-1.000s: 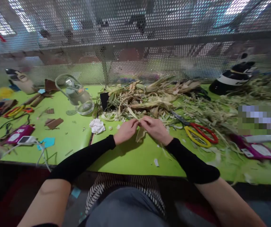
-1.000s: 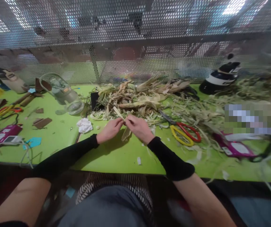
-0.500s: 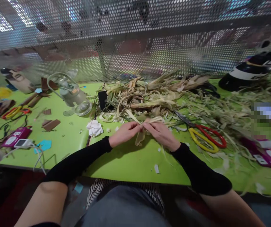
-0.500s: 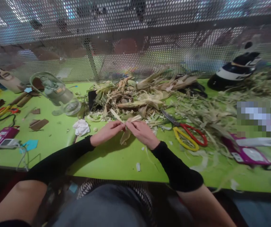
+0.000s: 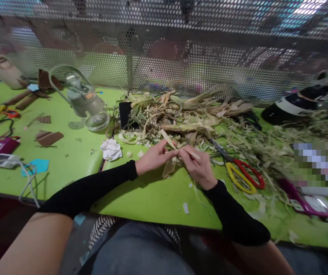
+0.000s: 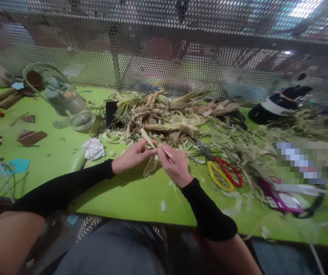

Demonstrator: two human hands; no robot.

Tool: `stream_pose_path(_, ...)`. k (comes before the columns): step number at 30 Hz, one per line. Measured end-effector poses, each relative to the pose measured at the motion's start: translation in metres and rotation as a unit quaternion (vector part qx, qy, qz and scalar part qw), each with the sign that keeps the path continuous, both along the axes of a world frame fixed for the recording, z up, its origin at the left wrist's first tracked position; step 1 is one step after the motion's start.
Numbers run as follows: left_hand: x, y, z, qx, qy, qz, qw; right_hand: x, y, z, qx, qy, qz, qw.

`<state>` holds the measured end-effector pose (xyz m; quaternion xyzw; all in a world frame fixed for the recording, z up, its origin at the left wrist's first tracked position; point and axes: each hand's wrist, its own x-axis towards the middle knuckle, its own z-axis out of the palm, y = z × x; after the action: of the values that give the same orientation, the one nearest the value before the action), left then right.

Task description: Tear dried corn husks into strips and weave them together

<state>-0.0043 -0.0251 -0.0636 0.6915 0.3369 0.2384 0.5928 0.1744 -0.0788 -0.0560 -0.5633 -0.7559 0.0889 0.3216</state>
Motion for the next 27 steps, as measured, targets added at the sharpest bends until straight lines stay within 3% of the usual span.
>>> stream_pose_path(4,-0.005,-0.004,0.003,0.097,0.011,-0.017,0.995,-0.002,-0.001,0.002,-0.047,0.020,0.019,0.998)
stream_pose_path(10,-0.010,0.001,0.018,0.099,0.107,-0.069,0.987,-0.001,-0.003,0.006,-0.070,0.018,0.019,0.997)
stream_pose_path(14,-0.012,0.002,0.026,0.099,0.091,-0.082,0.987,-0.005,-0.007,0.010,-0.069,0.067,0.046,0.994)
stream_pose_path(19,-0.013,-0.004,0.023,-0.043,-0.044,-0.120,0.991,-0.010,-0.016,0.009,-0.061,0.120,0.032,0.990)
stream_pose_path(23,-0.008,0.001,0.013,-0.159,-0.085,-0.053,0.982,-0.006,-0.009,0.006,-0.097,0.166,0.027,0.981)
stream_pose_path(25,-0.005,0.008,0.009,-0.267,-0.129,0.012,0.955,-0.001,-0.004,0.006,-0.047,0.191,-0.026,0.980)
stream_pose_path(27,-0.002,0.014,0.007,-0.344,-0.184,0.058,0.919,0.003,-0.001,0.008,0.061,0.182,-0.095,0.977)
